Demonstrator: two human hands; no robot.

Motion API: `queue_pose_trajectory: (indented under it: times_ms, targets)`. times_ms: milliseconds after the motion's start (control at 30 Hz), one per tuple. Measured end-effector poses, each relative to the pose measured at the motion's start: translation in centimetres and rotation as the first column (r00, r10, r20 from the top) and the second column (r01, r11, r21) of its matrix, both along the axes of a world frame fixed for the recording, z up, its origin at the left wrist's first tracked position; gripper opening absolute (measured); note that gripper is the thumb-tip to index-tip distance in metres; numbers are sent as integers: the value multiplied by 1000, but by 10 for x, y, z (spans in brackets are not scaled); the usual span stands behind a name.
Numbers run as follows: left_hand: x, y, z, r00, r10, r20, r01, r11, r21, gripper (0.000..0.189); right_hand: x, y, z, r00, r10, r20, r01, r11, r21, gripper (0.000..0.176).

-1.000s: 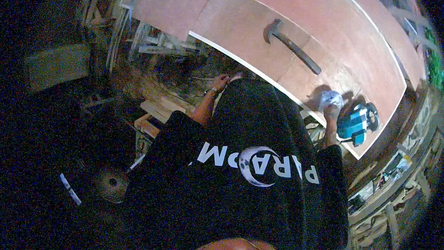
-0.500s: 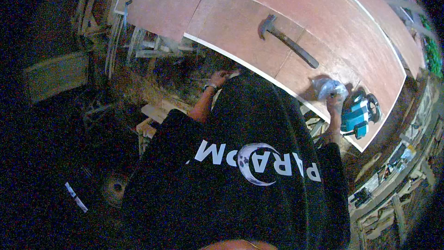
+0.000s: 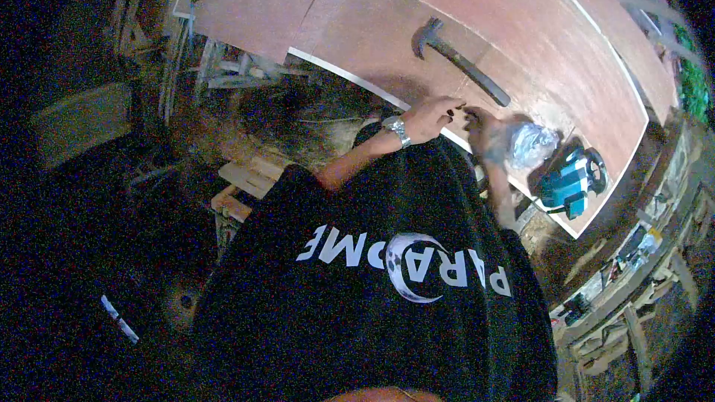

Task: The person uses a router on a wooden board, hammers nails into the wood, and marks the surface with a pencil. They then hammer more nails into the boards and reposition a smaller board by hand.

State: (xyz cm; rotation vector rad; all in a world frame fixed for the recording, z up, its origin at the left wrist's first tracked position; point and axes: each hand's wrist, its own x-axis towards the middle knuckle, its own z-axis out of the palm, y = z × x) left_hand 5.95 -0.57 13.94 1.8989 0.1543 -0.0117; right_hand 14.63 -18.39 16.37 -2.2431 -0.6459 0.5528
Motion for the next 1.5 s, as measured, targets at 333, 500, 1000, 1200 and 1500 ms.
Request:
queue_pose_trajectory:
  times_ms: [333, 500, 1000, 1200, 1500]
  targets:
    - [-51, 66, -39, 985, 112, -133, -62, 941, 334, 21, -3, 95, -26, 944, 158, -289, -153, 987, 39, 23]
    - [-94, 151, -82, 842, 521, 142, -522, 718, 460, 27, 48, 94, -68, 907, 71, 415, 35, 970, -242, 44]
    - [-114, 293, -142, 639, 750, 170, -767, 602, 222, 15, 48, 77, -74, 952, 191, 241, -115, 948, -295, 32]
    - [-118, 293, -152, 634, 754, 170, -773, 612, 167, 15, 1, 134, -37, 992, 95, -84, -114, 956, -271, 31]
    - [-121, 292, -184, 627, 748, 217, -776, 577, 254, 14, -45, 261, 2, 867, 277, -414, -332, 941, -67, 32]
